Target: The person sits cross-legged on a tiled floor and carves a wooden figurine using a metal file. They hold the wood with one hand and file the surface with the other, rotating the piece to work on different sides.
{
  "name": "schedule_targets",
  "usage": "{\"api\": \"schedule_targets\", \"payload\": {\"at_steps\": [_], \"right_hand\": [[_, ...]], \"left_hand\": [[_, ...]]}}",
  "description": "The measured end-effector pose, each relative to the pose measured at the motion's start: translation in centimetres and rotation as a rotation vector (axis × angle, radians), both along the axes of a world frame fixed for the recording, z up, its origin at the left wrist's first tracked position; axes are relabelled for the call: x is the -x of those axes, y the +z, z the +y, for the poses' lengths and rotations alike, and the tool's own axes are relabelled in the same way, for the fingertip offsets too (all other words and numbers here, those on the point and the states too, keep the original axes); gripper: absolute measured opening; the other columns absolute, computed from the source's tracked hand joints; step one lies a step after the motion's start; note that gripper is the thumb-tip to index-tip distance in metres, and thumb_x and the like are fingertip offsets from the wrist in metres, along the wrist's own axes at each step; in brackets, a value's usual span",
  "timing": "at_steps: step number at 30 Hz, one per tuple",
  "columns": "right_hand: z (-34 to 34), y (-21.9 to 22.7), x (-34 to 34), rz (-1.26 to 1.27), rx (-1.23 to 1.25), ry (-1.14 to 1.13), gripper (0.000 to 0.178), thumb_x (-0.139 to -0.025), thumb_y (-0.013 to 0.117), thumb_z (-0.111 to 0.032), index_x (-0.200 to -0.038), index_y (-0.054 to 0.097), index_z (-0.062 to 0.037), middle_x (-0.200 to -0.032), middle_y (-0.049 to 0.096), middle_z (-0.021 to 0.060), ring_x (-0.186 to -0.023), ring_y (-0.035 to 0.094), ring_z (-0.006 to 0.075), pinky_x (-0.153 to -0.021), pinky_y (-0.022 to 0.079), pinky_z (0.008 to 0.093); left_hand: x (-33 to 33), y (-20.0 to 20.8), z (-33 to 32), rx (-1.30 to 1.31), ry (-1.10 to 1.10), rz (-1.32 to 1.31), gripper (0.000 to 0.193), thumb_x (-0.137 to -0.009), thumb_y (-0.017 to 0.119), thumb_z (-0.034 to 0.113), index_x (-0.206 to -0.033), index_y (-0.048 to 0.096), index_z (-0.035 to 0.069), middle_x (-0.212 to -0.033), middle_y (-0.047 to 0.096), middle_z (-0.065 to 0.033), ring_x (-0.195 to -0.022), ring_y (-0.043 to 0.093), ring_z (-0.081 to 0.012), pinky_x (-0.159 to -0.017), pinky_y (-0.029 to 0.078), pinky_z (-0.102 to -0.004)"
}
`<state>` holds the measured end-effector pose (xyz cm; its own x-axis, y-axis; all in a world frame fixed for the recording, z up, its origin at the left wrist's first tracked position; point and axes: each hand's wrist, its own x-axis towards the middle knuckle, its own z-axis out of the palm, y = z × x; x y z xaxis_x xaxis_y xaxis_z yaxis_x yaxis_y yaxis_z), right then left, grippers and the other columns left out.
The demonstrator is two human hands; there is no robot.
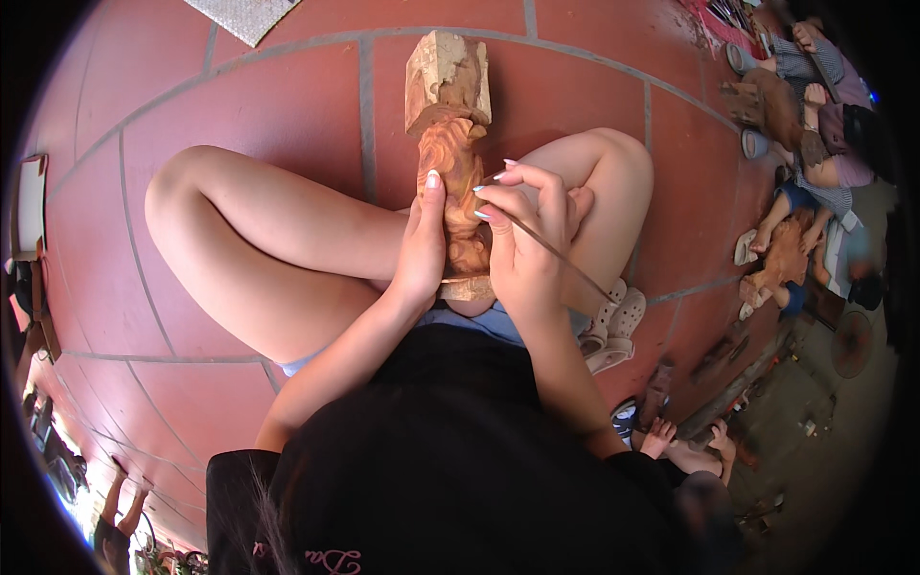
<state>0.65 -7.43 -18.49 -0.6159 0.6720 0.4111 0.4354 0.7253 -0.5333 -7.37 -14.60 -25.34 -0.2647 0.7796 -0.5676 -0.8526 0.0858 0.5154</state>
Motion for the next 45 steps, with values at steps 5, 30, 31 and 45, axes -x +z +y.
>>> {"api": "schedule_targets", "payload": {"at_steps": [5, 30, 31, 45], "right_hand": [[-1.1, -0.2, -0.3, -0.062, -0.005, 0.088, 0.008, -0.080, 0.065, -0.007, -0.087, 0.061, -0.0064, -0.087, 0.061, 0.0019, -0.082, 0.059, 0.0183, -0.083, 0.038, 0.0358], [-3.2, 2.7, -2.6, 0.032, 0.010, 0.005, 0.012, -0.080, 0.066, -0.008, -0.091, 0.067, -0.0088, -0.082, 0.063, 0.0025, -0.075, 0.059, 0.0189, -0.073, 0.038, 0.0315], [-3.5, 2.7, -2.8, 0.043, 0.022, 0.017, 0.011, -0.080, 0.066, -0.008, -0.091, 0.067, -0.0084, -0.082, 0.063, 0.0028, -0.075, 0.059, 0.0191, -0.074, 0.038, 0.0318], [-3.6, 0.8, -1.9, 0.203, 0.074, -0.009, 0.012, -0.079, 0.065, -0.004, -0.091, 0.066, -0.0045, -0.085, 0.066, 0.0059, -0.077, 0.060, 0.0217, -0.075, 0.041, 0.0327]], "left_hand": [[0.5, 0.7, -0.8, 0.066, 0.001, 0.061, 0.055, -0.101, 0.032, 0.047, -0.124, 0.043, -0.002, -0.111, 0.057, -0.0116, -0.102, 0.057, -0.0152, -0.090, 0.046, -0.0294], [-1.4, 3.8, -2.5, 0.117, -0.066, 0.105, 0.060, -0.100, 0.035, 0.049, -0.135, 0.035, 0.000, -0.123, 0.053, -0.0127, -0.113, 0.053, -0.0165, -0.097, 0.043, -0.0305], [-1.4, 4.0, -2.6, 0.127, -0.068, 0.105, 0.061, -0.100, 0.035, 0.049, -0.135, 0.034, 0.000, -0.124, 0.052, -0.0129, -0.114, 0.053, -0.0168, -0.097, 0.043, -0.0307], [-0.1, 2.7, -2.0, 0.137, -0.059, 0.043, 0.070, -0.094, 0.044, 0.056, -0.128, 0.034, -0.004, -0.118, 0.052, -0.0168, -0.109, 0.054, -0.0196, -0.094, 0.044, -0.0311]]}}
